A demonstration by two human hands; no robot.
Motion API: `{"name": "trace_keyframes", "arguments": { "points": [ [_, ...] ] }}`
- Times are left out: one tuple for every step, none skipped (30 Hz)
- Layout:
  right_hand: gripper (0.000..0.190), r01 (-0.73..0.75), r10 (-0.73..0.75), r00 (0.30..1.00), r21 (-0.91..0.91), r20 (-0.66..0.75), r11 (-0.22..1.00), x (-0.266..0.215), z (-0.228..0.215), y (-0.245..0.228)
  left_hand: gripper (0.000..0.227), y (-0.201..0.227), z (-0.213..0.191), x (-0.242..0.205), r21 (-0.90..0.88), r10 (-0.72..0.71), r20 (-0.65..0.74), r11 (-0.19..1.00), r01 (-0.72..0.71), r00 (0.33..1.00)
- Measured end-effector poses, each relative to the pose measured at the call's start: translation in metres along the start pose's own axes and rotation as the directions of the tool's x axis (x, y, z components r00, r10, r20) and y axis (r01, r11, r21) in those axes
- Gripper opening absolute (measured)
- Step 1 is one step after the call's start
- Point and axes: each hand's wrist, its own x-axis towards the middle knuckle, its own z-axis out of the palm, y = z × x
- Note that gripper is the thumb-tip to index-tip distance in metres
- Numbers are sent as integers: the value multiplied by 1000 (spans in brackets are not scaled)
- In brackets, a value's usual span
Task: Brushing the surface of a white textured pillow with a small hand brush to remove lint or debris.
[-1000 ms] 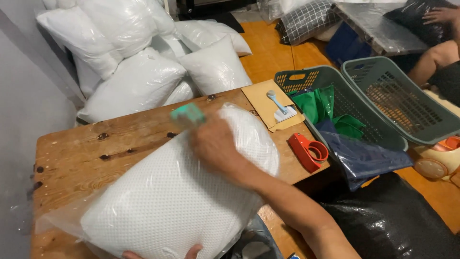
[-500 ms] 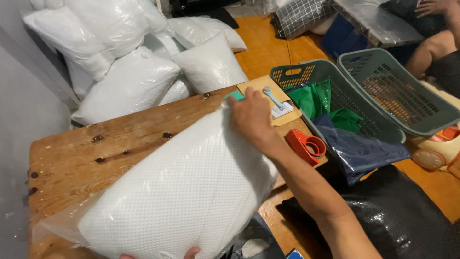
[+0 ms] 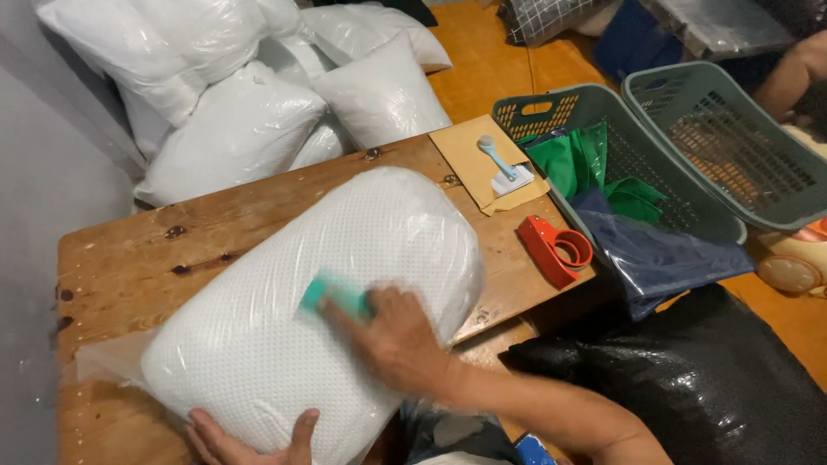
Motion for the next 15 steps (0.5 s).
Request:
{"name": "trace_keyframes", "arguments": {
  "points": [
    [49,3,-3,1000,1,2,1000,8,9,31,133,4,-2,1,1,-3,-2,1000,3,1000],
    [58,-146,137,985,-91,-104,985,17,18,63,133,8,-2,2,-38,-33,7,999,33,999],
    [69,-301,263,939,-163,-220,940,26,27,96,133,13,-2,4,-77,-62,18,995,63,998],
    [69,-301,262,939,-165,-221,939,39,11,109,133,17,-4,5,-79,-62,17,995,63,998],
    [53,-532,534,844,-47,48,845,53,-4,123,132,21,-5,7,-74,-95,33,992,97,995],
    [52,-743,699,630,-1,337,670,66,-18,136,132,24,-6,10,-67,-127,49,989,130,991],
    [52,-743,701,630,-1,335,669,57,-18,128,132,-5,-6,8,-68,-125,50,989,128,991],
    [48,-656,642,744,17,187,755,49,-18,122,126,-34,-6,9,-70,-53,84,996,59,995],
    [46,-558,557,830,14,33,830,42,-18,115,121,-64,-5,11,-74,20,118,997,-11,993],
    [46,-556,556,831,15,34,831,24,-8,98,121,-78,-5,11,-73,18,116,997,-10,993],
    [60,-435,438,897,54,-67,899,6,2,81,109,-93,-4,10,-275,-206,129,932,234,970],
    [77,-308,317,933,78,-168,948,-13,12,64,104,-108,-5,11,-452,-406,197,770,451,892],
    [77,-313,322,932,79,-165,947,-17,13,54,104,-80,1,8,-447,-407,201,771,453,891],
    [73,-319,325,939,77,-108,945,-22,14,44,62,-53,8,4,-335,2,-57,942,-21,998],
    [70,-324,328,943,74,-50,943,-27,14,33,25,-25,14,0,-106,449,-224,871,-480,865]
  ]
}}
